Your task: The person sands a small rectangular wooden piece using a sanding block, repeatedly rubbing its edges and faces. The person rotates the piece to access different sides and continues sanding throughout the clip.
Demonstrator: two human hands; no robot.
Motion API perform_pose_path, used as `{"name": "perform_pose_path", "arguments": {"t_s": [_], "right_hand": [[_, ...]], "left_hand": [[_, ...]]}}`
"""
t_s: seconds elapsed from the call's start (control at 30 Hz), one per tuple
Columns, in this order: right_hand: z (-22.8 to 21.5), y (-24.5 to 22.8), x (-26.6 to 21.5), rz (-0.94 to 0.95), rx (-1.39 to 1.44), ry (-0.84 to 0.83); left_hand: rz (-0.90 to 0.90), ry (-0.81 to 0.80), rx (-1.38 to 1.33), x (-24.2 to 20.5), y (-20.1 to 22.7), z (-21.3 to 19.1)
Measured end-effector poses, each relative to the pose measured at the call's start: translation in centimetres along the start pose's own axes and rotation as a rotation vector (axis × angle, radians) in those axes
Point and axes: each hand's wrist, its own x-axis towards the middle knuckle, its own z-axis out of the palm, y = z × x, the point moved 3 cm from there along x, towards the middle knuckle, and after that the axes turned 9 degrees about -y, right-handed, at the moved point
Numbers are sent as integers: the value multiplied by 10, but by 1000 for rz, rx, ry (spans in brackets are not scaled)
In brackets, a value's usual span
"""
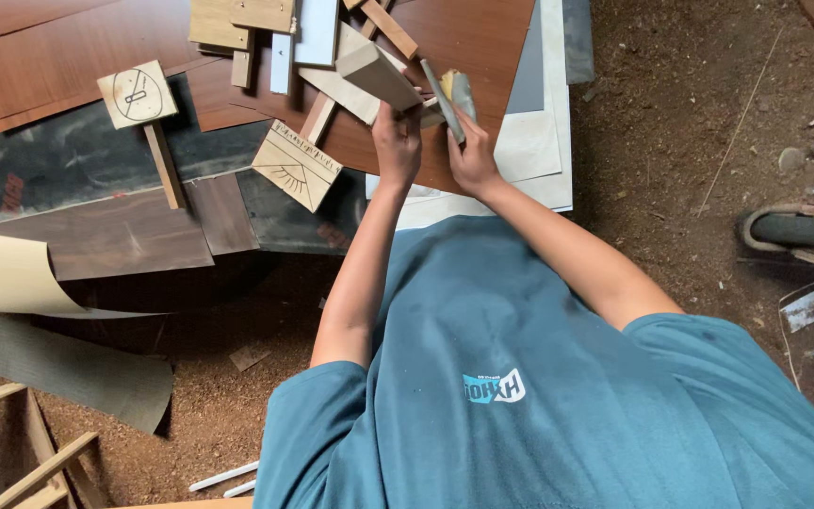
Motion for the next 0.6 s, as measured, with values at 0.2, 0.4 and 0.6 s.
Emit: {"name": "perform_pose_path", "arguments": {"t_s": [0.2,0.4,0.6], "right_hand": [[17,32,-7,567,-20,-256],[10,34,-3,89,-54,39],[16,55,-11,609,-57,-227]], "left_hand": [[-16,4,97,0,-5,4],[42,28,-17,0,-4,8],[18,16,13,-1,1,10]]}}
